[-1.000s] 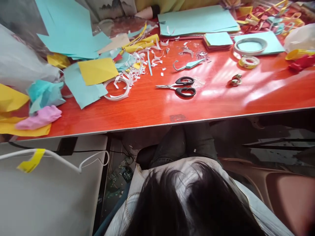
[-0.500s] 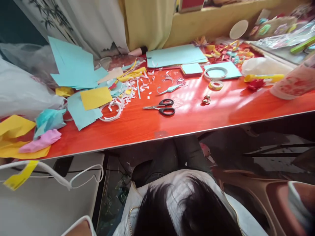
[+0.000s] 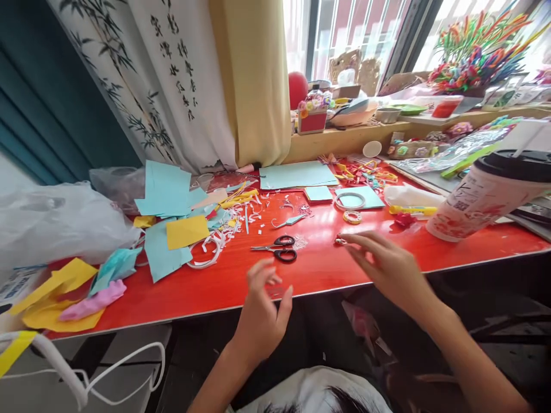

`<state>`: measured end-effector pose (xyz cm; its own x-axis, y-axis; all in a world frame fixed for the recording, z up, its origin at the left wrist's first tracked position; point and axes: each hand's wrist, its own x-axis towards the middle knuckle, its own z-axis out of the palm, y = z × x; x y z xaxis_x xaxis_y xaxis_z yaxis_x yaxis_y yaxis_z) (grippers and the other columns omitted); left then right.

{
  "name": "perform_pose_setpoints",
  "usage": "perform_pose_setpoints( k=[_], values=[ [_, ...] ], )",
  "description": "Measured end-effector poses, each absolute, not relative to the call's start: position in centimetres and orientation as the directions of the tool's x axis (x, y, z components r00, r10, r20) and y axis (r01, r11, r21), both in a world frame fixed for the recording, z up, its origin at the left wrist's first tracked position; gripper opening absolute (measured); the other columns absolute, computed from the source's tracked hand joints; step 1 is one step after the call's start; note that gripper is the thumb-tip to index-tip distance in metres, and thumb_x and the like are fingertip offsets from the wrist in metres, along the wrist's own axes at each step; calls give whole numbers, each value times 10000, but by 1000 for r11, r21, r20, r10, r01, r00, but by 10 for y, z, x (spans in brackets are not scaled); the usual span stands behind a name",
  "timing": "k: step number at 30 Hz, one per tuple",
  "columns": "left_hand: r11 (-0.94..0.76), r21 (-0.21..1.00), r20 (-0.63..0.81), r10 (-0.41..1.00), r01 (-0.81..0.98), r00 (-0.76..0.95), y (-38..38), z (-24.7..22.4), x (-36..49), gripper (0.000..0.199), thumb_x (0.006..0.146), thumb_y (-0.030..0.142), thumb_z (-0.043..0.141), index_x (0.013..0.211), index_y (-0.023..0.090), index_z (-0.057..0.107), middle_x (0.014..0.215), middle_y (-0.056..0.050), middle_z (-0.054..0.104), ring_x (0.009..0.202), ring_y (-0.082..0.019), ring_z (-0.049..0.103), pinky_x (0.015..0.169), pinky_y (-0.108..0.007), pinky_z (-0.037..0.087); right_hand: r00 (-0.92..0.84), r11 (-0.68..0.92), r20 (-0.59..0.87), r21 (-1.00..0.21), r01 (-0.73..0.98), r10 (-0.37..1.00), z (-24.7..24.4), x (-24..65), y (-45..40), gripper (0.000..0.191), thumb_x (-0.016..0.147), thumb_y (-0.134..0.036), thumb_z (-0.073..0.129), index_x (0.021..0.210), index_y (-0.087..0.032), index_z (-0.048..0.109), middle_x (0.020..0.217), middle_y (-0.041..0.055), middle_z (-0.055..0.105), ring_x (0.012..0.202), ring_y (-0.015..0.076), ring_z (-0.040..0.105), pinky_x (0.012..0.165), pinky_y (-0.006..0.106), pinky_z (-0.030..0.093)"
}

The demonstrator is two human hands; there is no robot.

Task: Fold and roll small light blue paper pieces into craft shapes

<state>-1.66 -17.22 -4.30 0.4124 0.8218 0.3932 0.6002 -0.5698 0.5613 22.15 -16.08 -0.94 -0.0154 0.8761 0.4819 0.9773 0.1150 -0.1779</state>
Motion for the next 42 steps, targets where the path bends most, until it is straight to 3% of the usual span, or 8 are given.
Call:
perform_pose_setpoints(
  k=[2, 5, 9, 14, 20, 28, 34, 42],
  values=[
    [-591, 543, 411, 806, 596, 425, -149, -27, 4, 452, 861, 303, 433, 1274, 277, 253, 1343, -138, 300, 1014, -200, 525, 812, -392, 484, 4, 65, 377, -172, 983, 926, -22, 221, -143, 366, 857, -379, 469, 1187, -222, 489, 1085, 76, 563, 788, 152, 595, 549, 238, 451],
    [-664, 319, 422, 738, 676, 526, -105, -3, 36, 259, 881, 284, 359, 1123, 232, 436, 1162, -109, 490, 1062, -245, 495, 872, -424, 424, 26, 24, 279, -174, 984, 960, -38, 220, -117, 272, 874, -337, 425, 1059, -188, 557, 1071, 96, 550, 897, 206, 579, 527, 244, 410],
    [-670, 120, 163, 741, 732, 652, -49, 8, 54, 273, 878, 298, 332, 954, 166, 558, 956, -112, 599, 947, -261, 531, 790, -396, 427, -118, 194, 259, -290, 937, 959, -39, 217, -85, 208, 886, -194, 381, 910, -176, 587, 924, 61, 581, 785, 151, 580, 629, 238, 395],
    [-653, 134, 138, 757, 745, 639, -1, -4, 34, 286, 878, 273, 325, 919, 161, 585, 916, -85, 608, 887, -215, 546, 793, -343, 424, -123, 248, 343, -349, 904, 931, -17, 238, -30, 205, 853, -122, 399, 916, -163, 590, 942, 76, 580, 783, 146, 557, 661, 233, 375],
    [-592, 219, 182, 806, 775, 564, 19, -11, 6, 278, 868, 255, 345, 937, 162, 598, 951, -86, 586, 934, -211, 518, 860, -347, 387, 149, -81, 346, -204, 976, 926, 9, 311, 33, 241, 844, -138, 387, 942, -154, 607, 1006, 102, 576, 845, 168, 551, 712, 249, 374],
    [-558, 313, 84, 823, 769, 562, 31, -15, -12, 203, 835, 277, 434, 905, 173, 594, 927, -74, 552, 919, -214, 499, 817, -337, 409, 270, -230, 340, -153, 961, 901, -3, 315, 45, 301, 836, -246, 448, 1090, -138, 566, 1128, 173, 498, 818, 239, 576, 616, 306, 382],
    [-574, 262, 289, 814, 776, 504, 34, -27, -2, 143, 807, 227, 504, 891, 165, 601, 938, -94, 559, 955, -252, 466, 833, -384, 374, -393, 492, 344, -277, 825, 853, -20, 226, 21, 238, 863, -370, 463, 1002, -230, 596, 993, 46, 571, 774, 140, 572, 637, 238, 415],
    [-591, 385, 376, 802, 709, 464, 29, -13, 2, 223, 876, 326, 390, 874, 208, 579, 888, -37, 611, 878, -193, 514, 812, -332, 390, -425, 514, 605, 30, 857, 673, -31, 188, 10, 198, 886, -271, 437, 961, -185, 599, 955, 78, 579, 836, 193, 461, 735, 311, 406]
  ],
)
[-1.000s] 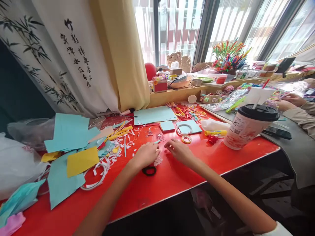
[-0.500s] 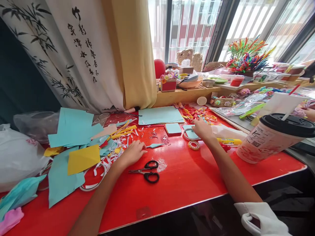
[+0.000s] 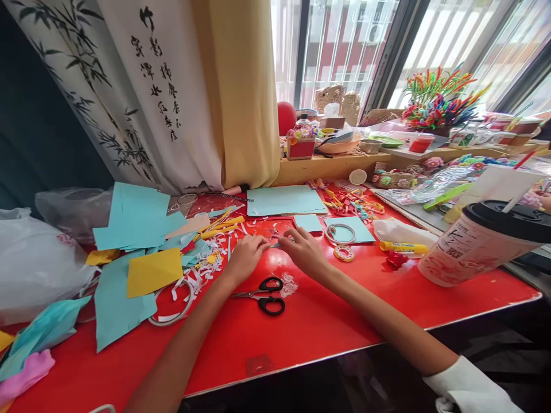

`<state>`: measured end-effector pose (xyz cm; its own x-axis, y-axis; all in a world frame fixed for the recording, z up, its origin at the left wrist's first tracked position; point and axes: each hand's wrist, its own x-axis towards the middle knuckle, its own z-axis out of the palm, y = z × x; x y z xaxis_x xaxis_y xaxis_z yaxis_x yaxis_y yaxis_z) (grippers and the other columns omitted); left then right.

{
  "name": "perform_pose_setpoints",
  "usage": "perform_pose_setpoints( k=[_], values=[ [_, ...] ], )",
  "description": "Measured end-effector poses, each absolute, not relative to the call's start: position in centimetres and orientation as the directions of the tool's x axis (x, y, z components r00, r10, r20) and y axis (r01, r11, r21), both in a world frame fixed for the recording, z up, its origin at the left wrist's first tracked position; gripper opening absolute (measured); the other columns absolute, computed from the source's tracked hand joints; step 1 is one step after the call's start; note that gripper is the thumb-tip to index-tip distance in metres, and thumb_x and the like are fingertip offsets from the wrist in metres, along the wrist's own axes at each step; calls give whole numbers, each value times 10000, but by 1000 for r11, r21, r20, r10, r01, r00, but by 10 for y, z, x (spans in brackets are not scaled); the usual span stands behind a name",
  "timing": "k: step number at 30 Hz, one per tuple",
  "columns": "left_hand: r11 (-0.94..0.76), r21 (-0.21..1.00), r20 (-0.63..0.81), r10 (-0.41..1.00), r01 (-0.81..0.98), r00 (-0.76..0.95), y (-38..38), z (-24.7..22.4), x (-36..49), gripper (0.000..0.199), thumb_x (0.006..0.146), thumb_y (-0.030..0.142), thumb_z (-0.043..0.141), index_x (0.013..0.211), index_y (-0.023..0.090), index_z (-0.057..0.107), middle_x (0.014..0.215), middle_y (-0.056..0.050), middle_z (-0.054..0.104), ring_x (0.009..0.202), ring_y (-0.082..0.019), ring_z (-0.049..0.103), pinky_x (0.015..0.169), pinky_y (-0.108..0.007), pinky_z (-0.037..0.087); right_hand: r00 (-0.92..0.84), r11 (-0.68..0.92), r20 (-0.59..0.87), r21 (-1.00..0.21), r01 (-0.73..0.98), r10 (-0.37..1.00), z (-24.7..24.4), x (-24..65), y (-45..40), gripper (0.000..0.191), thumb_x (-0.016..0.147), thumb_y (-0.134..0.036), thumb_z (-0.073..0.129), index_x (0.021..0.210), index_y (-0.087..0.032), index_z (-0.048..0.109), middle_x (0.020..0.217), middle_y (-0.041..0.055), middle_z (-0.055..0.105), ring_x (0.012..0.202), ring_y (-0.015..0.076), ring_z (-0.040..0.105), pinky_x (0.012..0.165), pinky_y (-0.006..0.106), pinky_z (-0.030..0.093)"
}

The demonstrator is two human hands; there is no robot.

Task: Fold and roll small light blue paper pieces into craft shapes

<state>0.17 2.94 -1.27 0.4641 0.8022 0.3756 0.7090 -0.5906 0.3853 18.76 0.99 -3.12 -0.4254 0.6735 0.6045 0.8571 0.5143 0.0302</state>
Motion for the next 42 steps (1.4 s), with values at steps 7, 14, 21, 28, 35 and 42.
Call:
perform_pose_setpoints(
  k=[7, 14, 21, 28, 35, 42],
  values=[
    [-257, 910, 192, 957, 326, 217, 36, -8, -5, 377, 799, 505, 445, 925, 170, 563, 787, -56, 616, 736, -187, 583, 683, -330, 457, -359, 486, 677, 3, 874, 642, -27, 197, 9, 190, 885, -274, 446, 882, -187, 614, 861, 60, 599, 775, 176, 435, 707, 293, 396],
    [-224, 971, 207, 961, 78, 182, 29, -16, 10, 311, 740, 383, 555, 935, 143, 582, 872, -54, 608, 702, -127, 566, 600, -249, 492, -217, 427, 757, -89, 900, 617, -25, 193, -5, 243, 856, -271, 488, 1086, -212, 540, 1081, 114, 508, 923, 226, 438, 810, 364, 401],
    [-284, 955, 289, 956, -89, 46, 7, -12, 27, 212, 767, 348, 559, 850, 155, 528, 804, -8, 559, 695, -100, 560, 683, -244, 484, -45, 415, 448, -780, 469, 893, -13, 179, -17, 313, 869, -460, 374, 795, -199, 531, 758, 42, 535, 632, 143, 513, 594, 287, 428],
    [-302, 952, 295, 884, -40, 363, -2, -13, 33, 174, 765, 318, 577, 833, 166, 526, 783, 2, 543, 681, -99, 538, 663, -235, 456, -184, 67, 78, -995, -69, 980, -18, 179, -10, 327, 806, -461, 495, 668, -164, 492, 575, -10, 524, 457, 86, 485, 461, 225, 392],
    [-400, 900, 302, 858, 171, 415, 2, -12, 27, 99, 768, 209, 542, 852, 180, 587, 805, -10, 601, 749, -127, 564, 700, -242, 445, -115, -8, 7, -992, -130, 993, -30, 188, -2, 262, 767, -418, 554, 819, -162, 536, 652, -10, 552, 472, 77, 508, 462, 217, 417],
    [-502, 802, 332, 824, 322, 459, 5, -17, 24, 152, 789, 133, 445, 855, 196, 567, 735, 9, 618, 697, -123, 579, 679, -238, 444, -384, 173, 146, -984, 36, 912, -32, 186, -4, 329, 837, -431, 443, 1054, -207, 549, 905, 42, 550, 831, 148, 561, 581, 245, 507]
  ],
)
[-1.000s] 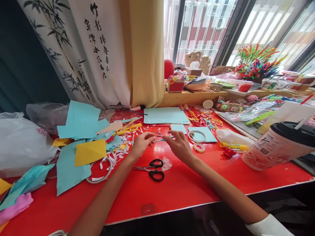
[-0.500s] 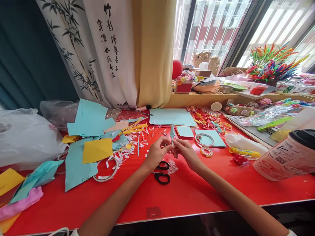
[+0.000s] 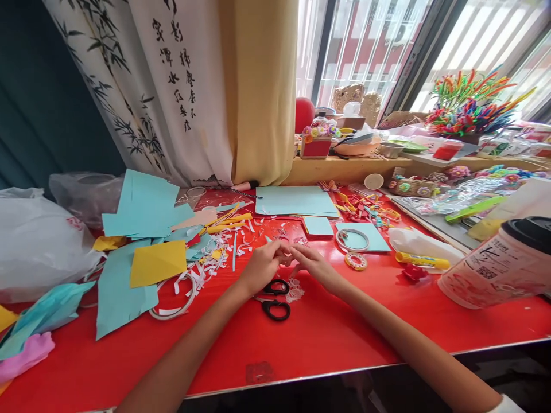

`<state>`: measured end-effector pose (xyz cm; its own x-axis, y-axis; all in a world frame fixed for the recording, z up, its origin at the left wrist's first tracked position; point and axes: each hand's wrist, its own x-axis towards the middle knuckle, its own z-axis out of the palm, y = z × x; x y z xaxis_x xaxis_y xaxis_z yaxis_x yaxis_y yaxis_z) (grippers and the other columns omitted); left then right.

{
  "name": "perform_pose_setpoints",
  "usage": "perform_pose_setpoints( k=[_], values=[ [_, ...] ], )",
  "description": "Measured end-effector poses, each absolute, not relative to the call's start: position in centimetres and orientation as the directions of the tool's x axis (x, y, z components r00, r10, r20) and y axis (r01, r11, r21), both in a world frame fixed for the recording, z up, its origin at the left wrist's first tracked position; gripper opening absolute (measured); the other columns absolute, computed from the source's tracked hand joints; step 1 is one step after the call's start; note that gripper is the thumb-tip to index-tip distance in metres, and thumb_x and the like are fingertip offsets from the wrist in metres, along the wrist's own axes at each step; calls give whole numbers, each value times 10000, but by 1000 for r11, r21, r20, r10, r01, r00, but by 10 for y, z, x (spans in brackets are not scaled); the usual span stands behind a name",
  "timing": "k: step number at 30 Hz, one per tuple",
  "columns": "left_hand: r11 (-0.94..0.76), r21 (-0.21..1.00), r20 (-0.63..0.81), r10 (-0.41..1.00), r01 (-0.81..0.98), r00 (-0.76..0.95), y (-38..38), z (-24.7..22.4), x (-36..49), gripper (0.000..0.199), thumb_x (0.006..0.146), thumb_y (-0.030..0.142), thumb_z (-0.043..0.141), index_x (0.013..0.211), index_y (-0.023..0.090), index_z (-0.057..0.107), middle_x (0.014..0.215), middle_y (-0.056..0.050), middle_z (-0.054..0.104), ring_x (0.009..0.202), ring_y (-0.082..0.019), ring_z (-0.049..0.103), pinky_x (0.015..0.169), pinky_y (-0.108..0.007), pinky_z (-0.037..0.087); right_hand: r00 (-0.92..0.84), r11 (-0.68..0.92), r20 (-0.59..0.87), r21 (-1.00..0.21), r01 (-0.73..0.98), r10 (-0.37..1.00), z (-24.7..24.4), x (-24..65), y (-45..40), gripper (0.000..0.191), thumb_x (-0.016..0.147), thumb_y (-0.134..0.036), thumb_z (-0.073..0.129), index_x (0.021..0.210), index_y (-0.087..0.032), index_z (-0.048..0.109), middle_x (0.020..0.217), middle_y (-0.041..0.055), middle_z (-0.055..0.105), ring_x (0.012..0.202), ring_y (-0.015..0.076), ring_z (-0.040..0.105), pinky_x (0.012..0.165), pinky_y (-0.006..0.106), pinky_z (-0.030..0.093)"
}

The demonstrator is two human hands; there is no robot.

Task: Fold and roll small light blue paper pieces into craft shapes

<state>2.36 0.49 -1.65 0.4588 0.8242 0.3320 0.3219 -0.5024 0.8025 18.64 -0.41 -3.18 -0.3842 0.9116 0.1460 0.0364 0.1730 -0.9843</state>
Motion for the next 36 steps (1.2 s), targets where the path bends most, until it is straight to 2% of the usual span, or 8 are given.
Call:
perform_pose_setpoints(
  k=[6, 12, 15, 21, 23, 27, 31, 36],
  values=[
    [-503, 776, 354, 846, 380, 398, 5, -9, 21, 133, 811, 219, 465, 885, 212, 576, 849, 2, 656, 784, -148, 613, 722, -260, 463, -320, 414, 338, -886, 210, 885, -42, 186, 0, 229, 816, -366, 513, 952, -195, 581, 872, 38, 585, 725, 131, 563, 650, 285, 498],
    [-470, 743, 336, 878, 477, 342, 3, -14, 28, 182, 836, 204, 422, 987, 192, 523, 800, -14, 606, 711, -141, 593, 697, -281, 474, -264, 474, 396, -780, 409, 879, -45, 188, 0, 165, 838, -329, 494, 802, -178, 550, 766, 22, 583, 637, 120, 538, 612, 274, 467],
    [-504, 722, 401, 863, 474, 308, 2, -12, 30, 229, 845, 220, 430, 1069, 197, 471, 965, -45, 536, 740, -123, 576, 741, -290, 480, -239, 477, 413, -744, 468, 879, -42, 190, 0, 161, 840, -317, 494, 758, -180, 513, 720, 9, 559, 639, 121, 521, 603, 262, 454],
    [-462, 686, 475, 870, 562, 135, 12, -9, 19, 251, 867, 333, 407, 1075, 202, 457, 1107, -74, 416, 804, -130, 540, 795, -313, 476, -400, 609, 463, -529, 591, 791, -49, 193, 1, 111, 831, -278, 513, 886, -190, 551, 1038, 74, 502, 795, 130, 535, 692, 285, 469],
    [-446, 650, 462, 875, 615, 146, 16, -15, 18, 263, 869, 344, 401, 1086, 201, 445, 1117, -81, 411, 828, -146, 538, 827, -343, 463, -452, 606, 408, -461, 648, 793, -47, 198, 3, 274, 801, -313, 559, 1054, -210, 527, 1157, 99, 445, 812, 141, 544, 703, 307, 474],
    [-435, 603, 415, 887, 669, 203, 20, -26, 17, 328, 870, 390, 384, 1129, 188, 396, 1185, -111, 360, 805, -156, 561, 833, -384, 461, -366, 495, 366, -374, 784, 856, -25, 231, 12, 365, 851, -330, 480, 1197, -216, 455, 1183, 105, 472, 856, 149, 558, 753, 298, 453],
    [-439, 576, 423, 882, 690, 209, 23, -24, 13, 335, 872, 395, 374, 1133, 186, 397, 1196, -119, 339, 812, -159, 570, 854, -393, 451, -29, 40, 166, -63, 997, 986, -11, 280, 21, 262, 801, -408, 518, 849, -163, 599, 909, 100, 608, 911, 236, 548, 714, 322, 411],
    [-426, 573, 442, 880, 700, 174, 26, -18, 8, 343, 873, 407, 360, 1130, 182, 397, 1183, -119, 337, 850, -170, 569, 849, -378, 453, 28, -25, 137, -22, 999, 990, -18, 306, 19, 102, 762, -183, 531, 828, -148, 600, 815, 96, 628, 787, 224, 578, 705, 328, 375]
  ],
)
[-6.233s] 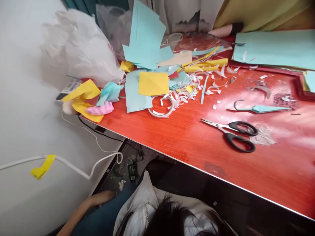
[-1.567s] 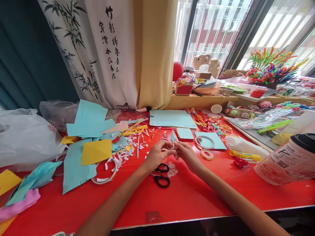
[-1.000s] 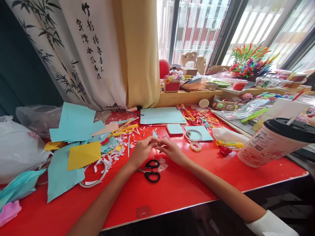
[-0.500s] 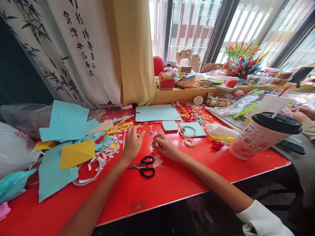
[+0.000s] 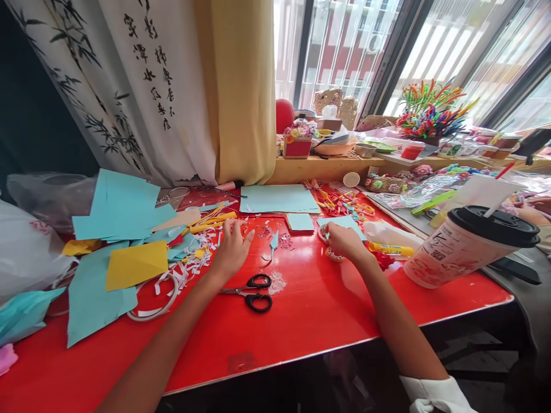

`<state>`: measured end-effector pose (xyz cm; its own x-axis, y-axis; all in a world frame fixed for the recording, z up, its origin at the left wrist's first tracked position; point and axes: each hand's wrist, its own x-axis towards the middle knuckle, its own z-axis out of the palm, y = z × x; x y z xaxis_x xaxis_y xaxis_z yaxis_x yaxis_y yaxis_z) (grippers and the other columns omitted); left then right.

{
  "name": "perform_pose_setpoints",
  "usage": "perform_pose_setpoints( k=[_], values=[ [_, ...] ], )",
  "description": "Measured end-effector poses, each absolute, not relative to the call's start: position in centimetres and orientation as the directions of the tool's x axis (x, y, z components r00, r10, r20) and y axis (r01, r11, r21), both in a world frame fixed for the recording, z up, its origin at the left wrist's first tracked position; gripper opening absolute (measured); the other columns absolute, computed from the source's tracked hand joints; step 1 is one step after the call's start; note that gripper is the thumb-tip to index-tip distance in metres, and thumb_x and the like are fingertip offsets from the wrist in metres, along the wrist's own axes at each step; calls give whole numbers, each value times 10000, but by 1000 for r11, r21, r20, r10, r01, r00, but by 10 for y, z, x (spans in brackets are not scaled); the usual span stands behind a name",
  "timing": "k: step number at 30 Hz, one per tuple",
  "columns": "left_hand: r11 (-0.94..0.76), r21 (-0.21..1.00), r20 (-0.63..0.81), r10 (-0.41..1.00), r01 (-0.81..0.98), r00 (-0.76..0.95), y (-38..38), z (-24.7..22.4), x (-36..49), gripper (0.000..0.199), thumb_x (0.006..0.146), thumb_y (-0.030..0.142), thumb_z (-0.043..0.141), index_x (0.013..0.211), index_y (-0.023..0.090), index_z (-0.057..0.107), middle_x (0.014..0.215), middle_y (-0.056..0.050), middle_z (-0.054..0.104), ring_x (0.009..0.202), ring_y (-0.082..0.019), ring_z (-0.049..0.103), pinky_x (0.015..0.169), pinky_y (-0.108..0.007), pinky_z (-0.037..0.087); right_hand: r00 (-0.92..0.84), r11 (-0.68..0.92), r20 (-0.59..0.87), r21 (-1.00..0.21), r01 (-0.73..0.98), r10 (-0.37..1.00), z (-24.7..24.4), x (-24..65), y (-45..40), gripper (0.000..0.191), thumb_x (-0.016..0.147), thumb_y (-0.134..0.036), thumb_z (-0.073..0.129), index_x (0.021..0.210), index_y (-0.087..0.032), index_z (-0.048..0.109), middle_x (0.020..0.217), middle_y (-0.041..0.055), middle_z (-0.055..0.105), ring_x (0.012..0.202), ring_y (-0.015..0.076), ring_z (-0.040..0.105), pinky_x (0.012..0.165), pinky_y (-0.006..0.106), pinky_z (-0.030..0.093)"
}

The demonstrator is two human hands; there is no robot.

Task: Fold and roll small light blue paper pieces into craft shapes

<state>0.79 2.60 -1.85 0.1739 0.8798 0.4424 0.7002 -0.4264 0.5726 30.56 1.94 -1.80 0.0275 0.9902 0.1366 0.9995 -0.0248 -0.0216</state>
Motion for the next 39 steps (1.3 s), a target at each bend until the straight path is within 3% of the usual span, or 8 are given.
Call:
perform_pose_setpoints(
  k=[3, 6, 9, 12, 15, 19, 27, 39],
  values=[
    [-433, 540, 445, 875, 722, 192, 26, -21, 8, 354, 875, 405, 352, 1128, 164, 409, 1173, -128, 348, 925, -196, 552, 843, -366, 451, 97, -93, 217, -27, 995, 971, -12, 303, 17, 227, 797, -92, 406, 934, -125, 584, 912, 131, 602, 821, 230, 565, 736, 346, 367],
    [-429, 399, 443, 864, 810, 239, 24, -28, 11, 343, 855, 395, 405, 1087, 150, 467, 1192, -148, 363, 1109, -285, 449, 932, -455, 363, 284, -191, 545, -221, 956, 789, 0, 293, 14, 340, 873, -124, 255, 1093, -102, 513, 1049, 181, 512, 867, 239, 529, 746, 368, 372],
    [-448, 294, 445, 846, 844, 294, 16, -29, 19, 295, 833, 367, 462, 1038, 161, 511, 1231, -149, 375, 1213, -329, 321, 998, -530, 234, 341, 200, 779, -503, 841, 526, 6, 273, 9, 312, 897, -211, 279, 1138, -174, 474, 989, 111, 471, 808, 185, 494, 729, 334, 399],
    [-550, 453, 485, 812, 701, 324, 2, -17, 27, 393, 856, 399, 419, 1191, 193, 414, 1279, -125, 359, 1215, -258, 336, 1011, -440, 280, 223, 600, 708, -694, 399, 670, 2, 242, 2, 239, 887, -270, 364, 1098, -248, 475, 795, 14, 411, 633, 114, 430, 621, 265, 401],
    [-530, 714, 439, 848, 458, 297, -10, 3, 27, 490, 864, 440, 391, 1306, 259, 282, 1273, -91, 409, 893, -146, 557, 802, -301, 459, 45, 524, 523, -849, -61, 851, -4, 212, -8, 239, 892, -302, 368, 1079, -262, 511, 699, -18, 322, 547, 90, 340, 549, 237, 361],
    [-421, 864, 295, 867, 276, 401, -10, 17, 17, 318, 860, 436, 403, 995, 203, 572, 740, -1, 594, 466, -67, 454, 496, -211, 404, -68, 385, 417, -881, -276, 906, -5, 195, -16, 264, 886, -335, 390, 1086, -248, 538, 714, -12, 372, 566, 90, 360, 570, 242, 368],
    [-627, 715, 560, 779, 311, 282, -9, 15, 18, 298, 842, 310, 493, 1129, 245, 546, 1148, -54, 469, 801, -101, 548, 724, -244, 487, -132, 535, 526, -844, 43, 840, 0, 205, -24, 156, 862, -269, 481, 918, -182, 598, 668, -5, 529, 647, 108, 494, 637, 260, 409],
    [-827, 433, 803, 534, 359, 263, -19, 3, 31, 57, 831, 165, 513, 856, 189, 557, 907, -16, 534, 880, -118, 539, 782, -266, 474, -172, 640, 640, -632, 437, 749, -4, 191, -36, 90, 836, -239, 523, 868, -170, 572, 768, 25, 633, 699, 121, 596, 649, 242, 464]
  ],
)
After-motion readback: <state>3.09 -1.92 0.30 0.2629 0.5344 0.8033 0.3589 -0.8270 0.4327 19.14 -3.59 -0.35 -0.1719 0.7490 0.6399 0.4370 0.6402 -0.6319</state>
